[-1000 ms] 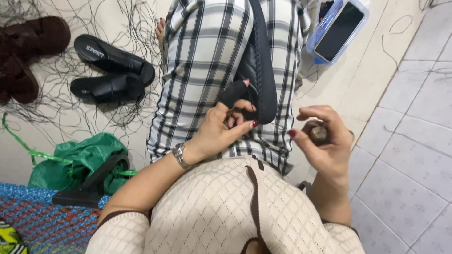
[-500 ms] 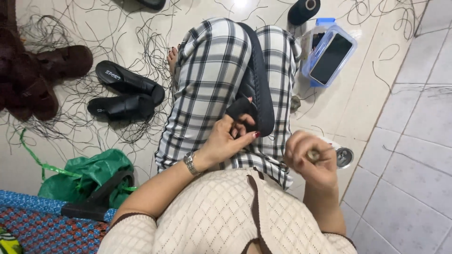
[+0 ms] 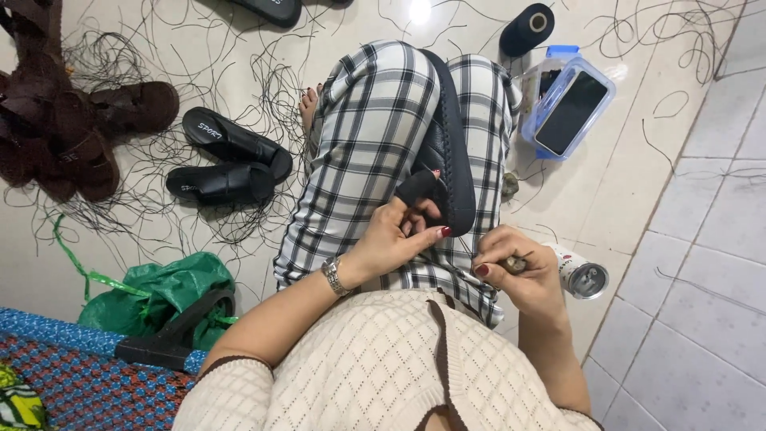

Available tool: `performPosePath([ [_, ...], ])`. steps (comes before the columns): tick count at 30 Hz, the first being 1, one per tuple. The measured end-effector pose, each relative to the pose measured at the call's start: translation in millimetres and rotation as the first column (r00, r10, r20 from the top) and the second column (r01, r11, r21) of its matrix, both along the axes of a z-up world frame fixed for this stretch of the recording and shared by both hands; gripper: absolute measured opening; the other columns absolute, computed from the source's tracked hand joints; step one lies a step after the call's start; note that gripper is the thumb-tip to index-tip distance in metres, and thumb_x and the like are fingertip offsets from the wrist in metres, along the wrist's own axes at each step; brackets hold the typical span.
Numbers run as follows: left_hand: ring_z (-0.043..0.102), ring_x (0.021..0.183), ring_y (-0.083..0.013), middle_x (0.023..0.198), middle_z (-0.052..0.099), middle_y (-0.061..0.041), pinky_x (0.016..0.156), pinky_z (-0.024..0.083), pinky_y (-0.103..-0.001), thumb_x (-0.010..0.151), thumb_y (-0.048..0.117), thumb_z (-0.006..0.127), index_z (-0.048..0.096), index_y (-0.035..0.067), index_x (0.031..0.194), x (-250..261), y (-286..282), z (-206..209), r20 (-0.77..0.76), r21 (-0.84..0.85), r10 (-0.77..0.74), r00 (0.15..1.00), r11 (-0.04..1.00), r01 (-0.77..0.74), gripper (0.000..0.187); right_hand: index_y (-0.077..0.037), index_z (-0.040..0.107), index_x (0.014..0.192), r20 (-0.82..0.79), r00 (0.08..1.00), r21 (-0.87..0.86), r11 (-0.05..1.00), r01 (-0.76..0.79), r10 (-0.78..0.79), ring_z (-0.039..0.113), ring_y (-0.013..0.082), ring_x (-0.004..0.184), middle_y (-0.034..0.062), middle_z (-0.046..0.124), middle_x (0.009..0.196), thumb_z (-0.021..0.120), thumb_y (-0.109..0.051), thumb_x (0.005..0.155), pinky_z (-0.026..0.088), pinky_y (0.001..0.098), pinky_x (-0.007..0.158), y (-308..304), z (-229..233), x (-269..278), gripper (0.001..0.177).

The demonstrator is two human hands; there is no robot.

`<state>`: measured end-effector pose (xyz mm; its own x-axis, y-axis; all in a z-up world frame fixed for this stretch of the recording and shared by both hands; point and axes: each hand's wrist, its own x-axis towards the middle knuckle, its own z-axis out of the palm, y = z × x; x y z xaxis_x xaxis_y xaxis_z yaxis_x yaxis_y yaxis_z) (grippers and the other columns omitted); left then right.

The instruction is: Hand-sewing the upper component of a black sandal to its sole using a needle and thread.

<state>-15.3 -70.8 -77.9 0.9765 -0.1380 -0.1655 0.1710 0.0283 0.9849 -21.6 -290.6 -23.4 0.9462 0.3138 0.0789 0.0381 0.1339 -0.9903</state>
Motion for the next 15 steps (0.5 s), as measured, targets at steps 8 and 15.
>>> performPosePath([
  [8,0.051,0.053,-0.0106,0.073,0.071,-0.009,0.049,0.041,-0.021,0.082,0.017,0.084,0.069,0.009,0.099,1,2,3,0.037,-0.013,-0.007,0.999,1.000,0.008,0.024,0.006,0.074,0.079,-0.061,0.998,0.005,1.000,0.012,-0.012,0.058,0.0153,0.063,0.0173,0.064,0.073,0.079,0.002,0.078,0.044,0.0251,0.058,0,-4,-4,0.006],
  [15,0.044,0.053,-0.0094,0.065,0.066,-0.005,0.049,0.040,-0.021,0.083,0.019,0.083,0.069,0.010,0.098,5,4,13,0.022,0.002,-0.031,0.999,1.000,0.031,0.023,0.003,0.074,0.077,-0.014,0.999,-0.152,0.988,0.036,-0.038,0.054,0.0145,0.061,0.0147,0.065,0.073,0.078,0.002,0.079,0.042,0.0265,0.056,-1,10,-3,0.005],
])
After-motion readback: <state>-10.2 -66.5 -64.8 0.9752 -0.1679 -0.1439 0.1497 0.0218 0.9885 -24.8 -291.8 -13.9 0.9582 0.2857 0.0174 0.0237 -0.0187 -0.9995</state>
